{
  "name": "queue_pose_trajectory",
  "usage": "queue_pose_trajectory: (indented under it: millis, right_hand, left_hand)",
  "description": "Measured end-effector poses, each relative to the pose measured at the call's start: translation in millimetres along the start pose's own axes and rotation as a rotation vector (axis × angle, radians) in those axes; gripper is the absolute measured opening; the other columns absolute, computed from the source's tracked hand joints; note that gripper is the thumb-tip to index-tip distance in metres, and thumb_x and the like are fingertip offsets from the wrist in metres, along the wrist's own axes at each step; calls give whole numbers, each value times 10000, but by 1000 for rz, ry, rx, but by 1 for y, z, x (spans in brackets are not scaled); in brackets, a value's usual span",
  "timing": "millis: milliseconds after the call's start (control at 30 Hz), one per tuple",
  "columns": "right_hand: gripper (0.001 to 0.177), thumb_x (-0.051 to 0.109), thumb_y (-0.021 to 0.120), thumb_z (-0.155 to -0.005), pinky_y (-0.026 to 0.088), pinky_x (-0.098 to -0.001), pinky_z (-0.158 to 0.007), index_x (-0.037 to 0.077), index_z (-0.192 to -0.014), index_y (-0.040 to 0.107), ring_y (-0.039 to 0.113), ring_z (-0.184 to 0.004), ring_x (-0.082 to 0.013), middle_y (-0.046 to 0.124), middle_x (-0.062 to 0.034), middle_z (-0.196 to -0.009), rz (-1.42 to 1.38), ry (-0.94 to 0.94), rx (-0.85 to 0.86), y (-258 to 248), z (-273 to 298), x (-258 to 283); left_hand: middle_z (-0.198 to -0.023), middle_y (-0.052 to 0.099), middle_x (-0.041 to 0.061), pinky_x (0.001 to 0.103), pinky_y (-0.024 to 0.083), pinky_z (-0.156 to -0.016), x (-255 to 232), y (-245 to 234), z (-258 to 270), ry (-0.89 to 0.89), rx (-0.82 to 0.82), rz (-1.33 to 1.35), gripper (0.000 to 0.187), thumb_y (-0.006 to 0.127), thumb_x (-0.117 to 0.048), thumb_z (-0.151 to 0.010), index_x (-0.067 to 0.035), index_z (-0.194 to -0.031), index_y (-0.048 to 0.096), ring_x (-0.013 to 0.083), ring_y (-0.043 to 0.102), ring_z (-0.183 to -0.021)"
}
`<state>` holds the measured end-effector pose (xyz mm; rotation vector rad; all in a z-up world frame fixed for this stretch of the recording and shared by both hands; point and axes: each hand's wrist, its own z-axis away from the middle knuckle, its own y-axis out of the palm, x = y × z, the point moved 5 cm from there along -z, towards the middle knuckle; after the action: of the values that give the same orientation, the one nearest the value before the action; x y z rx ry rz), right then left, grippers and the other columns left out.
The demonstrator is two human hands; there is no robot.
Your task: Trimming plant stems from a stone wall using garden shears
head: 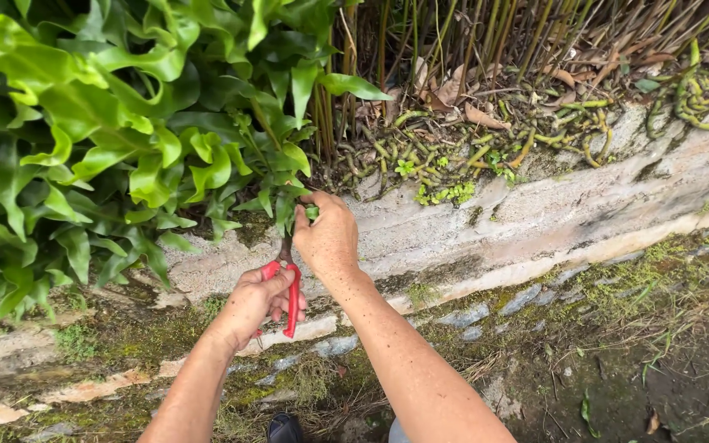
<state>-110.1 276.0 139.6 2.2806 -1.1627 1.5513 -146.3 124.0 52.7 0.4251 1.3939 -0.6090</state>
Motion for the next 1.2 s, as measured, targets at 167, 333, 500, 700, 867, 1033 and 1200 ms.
queue_pose_trajectory:
  millis: [167,333,500,700,867,1033,1200]
  right_hand:
    - [230,82,675,-870,580,-506,-844,48,-1084,751,735,-933,-330,687,-124,-920,179,46,-12,16,-1,-2]
    - [235,68,651,-892,583,-453,-847,72,-1104,751,723,-913,-299,680,-104,-902,125,-45,-33,11,-10,-7]
    - [145,40,644,-879,574,-452,-757,69,-987,736,715,-848,-362,658,-136,-828,18,-227,-105,9,-8,-9]
    - [75,48,681,-873,548,-413,-681,85,-808,688,686,-751,-363,632,-132,-733,-27,-327,-187,5,-9,-13]
    - [75,46,718,-859,552,-383,-700,118,-838,724,705,-789,-331,687,-113,-784,-97,-321,-205,2,-8,-21]
    - [106,5,701,-876,545,-349,-700,99,-848,740,701,-771,-277,694,-91,-779,-108,-335,-201,1,-7,-21]
    - [109,6,716,-883,534,-342,-689,108,-848,732,686,-760,-226,690,-78,-768,-137,-335,-210,-21,6,-12]
  left_hand:
    - [-737,746,233,204,470,-375,3,14,-3,17,-12,118,238,534,-194,-1036,-1,-955,648,268,753,-573]
    - [-753,747,208,205,494,-388,2,28,-15,52,12,180,253,562,-242,-1031,-15,-966,653,246,756,-593]
    - [-758,750,188,197,498,-410,8,35,-24,48,25,247,265,572,-289,-1028,-43,-958,639,220,757,-614]
    - [-764,762,239,207,481,-401,22,33,-34,91,44,320,274,566,-308,-1038,-55,-954,626,257,765,-607]
    - [-798,758,283,221,483,-409,29,37,-43,102,79,371,310,555,-334,-1042,-38,-981,621,296,773,-635]
    - [-599,677,217,219,461,-345,22,45,-36,92,-30,361,340,542,-322,-1053,-37,-877,598,267,686,-442]
    - [-537,630,175,225,464,-314,23,44,-14,138,-113,322,341,519,-281,-1073,-34,-858,612,233,640,-376]
